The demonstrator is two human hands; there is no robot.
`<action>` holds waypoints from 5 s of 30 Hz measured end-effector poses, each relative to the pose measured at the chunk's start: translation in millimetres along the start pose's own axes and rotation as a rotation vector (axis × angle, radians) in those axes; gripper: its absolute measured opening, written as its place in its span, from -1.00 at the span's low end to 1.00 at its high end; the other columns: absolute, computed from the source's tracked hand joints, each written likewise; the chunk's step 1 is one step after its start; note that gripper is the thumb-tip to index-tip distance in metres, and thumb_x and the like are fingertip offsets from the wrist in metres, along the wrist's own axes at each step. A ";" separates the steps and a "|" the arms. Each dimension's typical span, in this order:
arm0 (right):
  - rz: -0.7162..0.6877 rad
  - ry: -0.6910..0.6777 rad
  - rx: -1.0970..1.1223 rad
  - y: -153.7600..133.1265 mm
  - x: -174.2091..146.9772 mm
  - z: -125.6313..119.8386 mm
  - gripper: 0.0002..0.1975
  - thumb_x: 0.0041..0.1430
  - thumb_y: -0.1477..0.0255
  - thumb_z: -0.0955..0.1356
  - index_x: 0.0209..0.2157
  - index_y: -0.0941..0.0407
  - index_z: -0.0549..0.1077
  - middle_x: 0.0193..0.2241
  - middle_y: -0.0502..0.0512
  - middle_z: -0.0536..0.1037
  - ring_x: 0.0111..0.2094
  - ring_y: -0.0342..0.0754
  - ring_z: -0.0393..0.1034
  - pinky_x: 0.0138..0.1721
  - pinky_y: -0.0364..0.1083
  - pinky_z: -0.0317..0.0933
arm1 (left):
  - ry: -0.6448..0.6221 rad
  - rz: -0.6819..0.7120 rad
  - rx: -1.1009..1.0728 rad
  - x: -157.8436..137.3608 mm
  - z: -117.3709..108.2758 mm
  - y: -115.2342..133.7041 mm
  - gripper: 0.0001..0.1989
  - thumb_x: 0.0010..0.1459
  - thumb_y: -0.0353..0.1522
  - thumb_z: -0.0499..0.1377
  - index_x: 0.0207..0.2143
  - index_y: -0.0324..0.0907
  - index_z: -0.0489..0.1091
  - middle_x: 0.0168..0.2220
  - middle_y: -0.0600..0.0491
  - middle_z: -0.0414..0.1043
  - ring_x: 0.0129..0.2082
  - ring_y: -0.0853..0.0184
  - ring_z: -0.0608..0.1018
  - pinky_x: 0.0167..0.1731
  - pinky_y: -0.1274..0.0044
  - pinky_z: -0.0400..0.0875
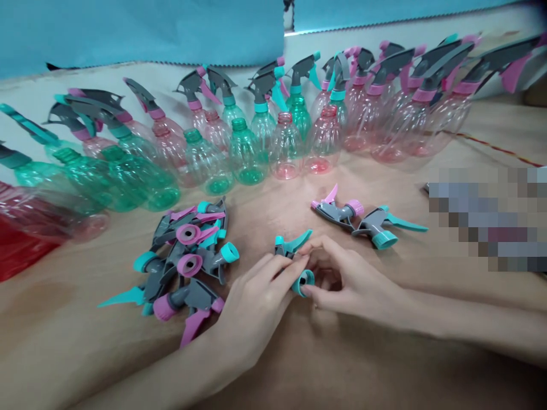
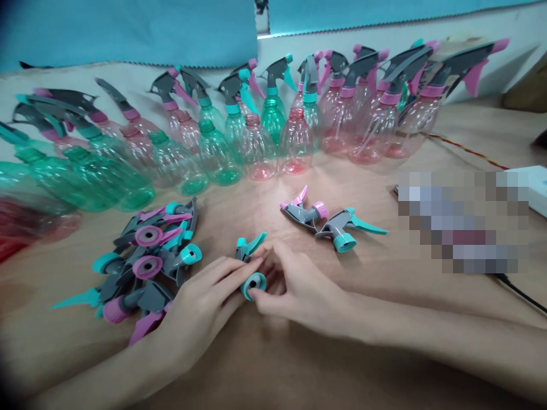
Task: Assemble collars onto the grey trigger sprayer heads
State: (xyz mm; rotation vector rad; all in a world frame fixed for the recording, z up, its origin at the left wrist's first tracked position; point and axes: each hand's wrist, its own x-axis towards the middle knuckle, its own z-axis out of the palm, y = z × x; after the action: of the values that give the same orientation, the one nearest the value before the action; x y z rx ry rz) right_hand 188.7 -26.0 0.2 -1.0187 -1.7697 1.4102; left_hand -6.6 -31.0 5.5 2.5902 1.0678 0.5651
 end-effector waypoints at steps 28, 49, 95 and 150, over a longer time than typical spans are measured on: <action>-0.028 0.044 -0.213 -5.4 -3.7 9.3 -0.75 0.06 0.59 0.25 -0.22 0.08 0.15 -0.30 0.02 0.43 -0.39 -0.16 0.36 -0.40 -0.13 0.22 | 0.019 0.009 0.260 -0.3 5.8 18.1 -0.72 0.22 -0.54 0.08 0.00 -0.34 0.28 -0.28 -0.03 0.43 -0.35 0.23 0.54 -0.45 0.43 0.54; 0.341 -0.305 0.148 -6.0 15.0 -32.3 -0.61 0.06 0.38 0.40 -0.11 0.14 0.22 -0.42 -0.04 0.43 -0.42 -0.14 0.41 -0.39 -0.10 0.37 | 0.048 -0.011 0.093 -3.6 11.7 11.7 -0.62 0.25 -0.50 0.06 0.12 -0.25 0.20 -0.22 -0.02 0.40 -0.26 0.23 0.51 -0.33 0.40 0.53; -0.441 -0.179 -0.728 -33.2 -10.1 -25.4 -0.66 0.13 0.62 0.23 -0.04 0.17 0.33 -0.21 0.15 0.54 -0.15 0.01 0.40 -0.10 0.01 0.26 | 0.035 -0.129 -0.303 0.0 3.1 16.6 -0.68 0.14 -0.58 0.10 -0.07 -0.14 0.38 -0.19 0.03 0.41 -0.21 0.29 0.49 -0.20 0.47 0.46; -0.532 0.135 -0.883 -24.8 -22.0 -6.3 -0.89 0.25 0.58 0.24 -0.22 0.15 0.36 -0.40 0.04 0.50 -0.37 -0.05 0.36 -0.39 -0.07 0.24 | 0.027 -0.148 -0.368 -6.1 9.7 14.0 -0.47 0.17 -0.59 0.13 0.20 -0.22 0.23 -0.14 -0.02 0.37 -0.20 0.31 0.46 -0.08 0.47 0.42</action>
State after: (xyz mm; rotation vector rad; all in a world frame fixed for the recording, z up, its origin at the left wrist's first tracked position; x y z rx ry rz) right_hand 200.4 -45.3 25.4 -0.8952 -2.3654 0.1983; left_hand 2.4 -46.1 1.0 2.1743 1.0415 0.6895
